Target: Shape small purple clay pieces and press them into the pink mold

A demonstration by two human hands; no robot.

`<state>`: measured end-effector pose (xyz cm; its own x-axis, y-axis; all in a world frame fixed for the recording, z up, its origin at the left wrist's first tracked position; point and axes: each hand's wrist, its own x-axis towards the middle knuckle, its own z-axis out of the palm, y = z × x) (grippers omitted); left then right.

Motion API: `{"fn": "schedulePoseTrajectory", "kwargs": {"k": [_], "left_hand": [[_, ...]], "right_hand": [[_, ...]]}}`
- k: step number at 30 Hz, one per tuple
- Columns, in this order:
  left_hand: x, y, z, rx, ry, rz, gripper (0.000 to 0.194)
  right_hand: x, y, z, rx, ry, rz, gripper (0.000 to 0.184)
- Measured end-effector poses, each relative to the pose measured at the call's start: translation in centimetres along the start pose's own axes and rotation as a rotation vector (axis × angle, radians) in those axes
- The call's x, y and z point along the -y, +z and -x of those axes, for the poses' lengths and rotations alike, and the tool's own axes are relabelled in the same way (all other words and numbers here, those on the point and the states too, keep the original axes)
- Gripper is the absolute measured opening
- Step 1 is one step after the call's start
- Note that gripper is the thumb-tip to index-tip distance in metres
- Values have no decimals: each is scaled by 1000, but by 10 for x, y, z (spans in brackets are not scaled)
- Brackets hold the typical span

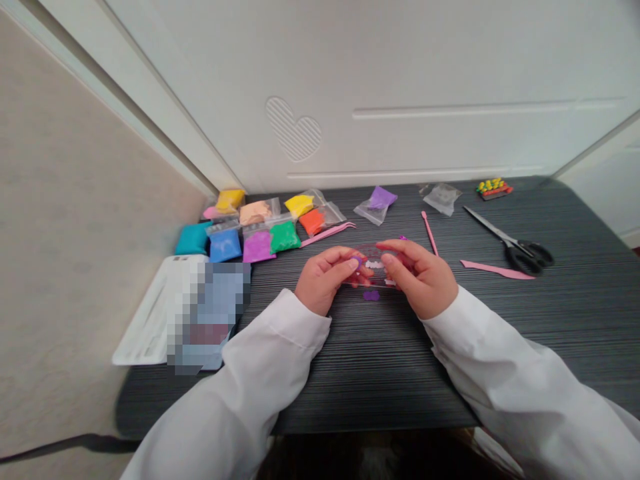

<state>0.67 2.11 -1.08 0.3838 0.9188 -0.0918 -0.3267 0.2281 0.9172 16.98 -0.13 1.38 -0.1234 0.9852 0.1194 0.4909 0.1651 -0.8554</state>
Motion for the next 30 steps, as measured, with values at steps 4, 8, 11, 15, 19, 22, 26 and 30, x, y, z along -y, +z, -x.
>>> {"fn": "schedulePoseTrajectory", "kwargs": {"k": [4,8,11,15,19,22,26,30], "left_hand": [[-1,1,0,13,-6,-30,19],[3,2,0,-48,-12,-123,16],[4,1,0,-58,-14,-146,16],[0,0,1,-5,-21,-72,15],[-3,-1,1,44,-22,6,20],[-2,0,1,0,-17,-62,17],[2,2,1,-49,2,-145,15],[2,2,1,-37,-8,-151,17]], "right_hand": [[-1,-1,0,6,-22,30,28],[-3,1,0,-40,-72,80,26],[-4,2,0,-51,-93,92,25],[-2,2,0,-46,-100,98,25],[0,0,0,-25,-80,105,26],[0,0,1,-19,-74,99,26],[-1,0,1,-11,-65,102,27],[-4,1,0,-31,-92,97,26]]}}
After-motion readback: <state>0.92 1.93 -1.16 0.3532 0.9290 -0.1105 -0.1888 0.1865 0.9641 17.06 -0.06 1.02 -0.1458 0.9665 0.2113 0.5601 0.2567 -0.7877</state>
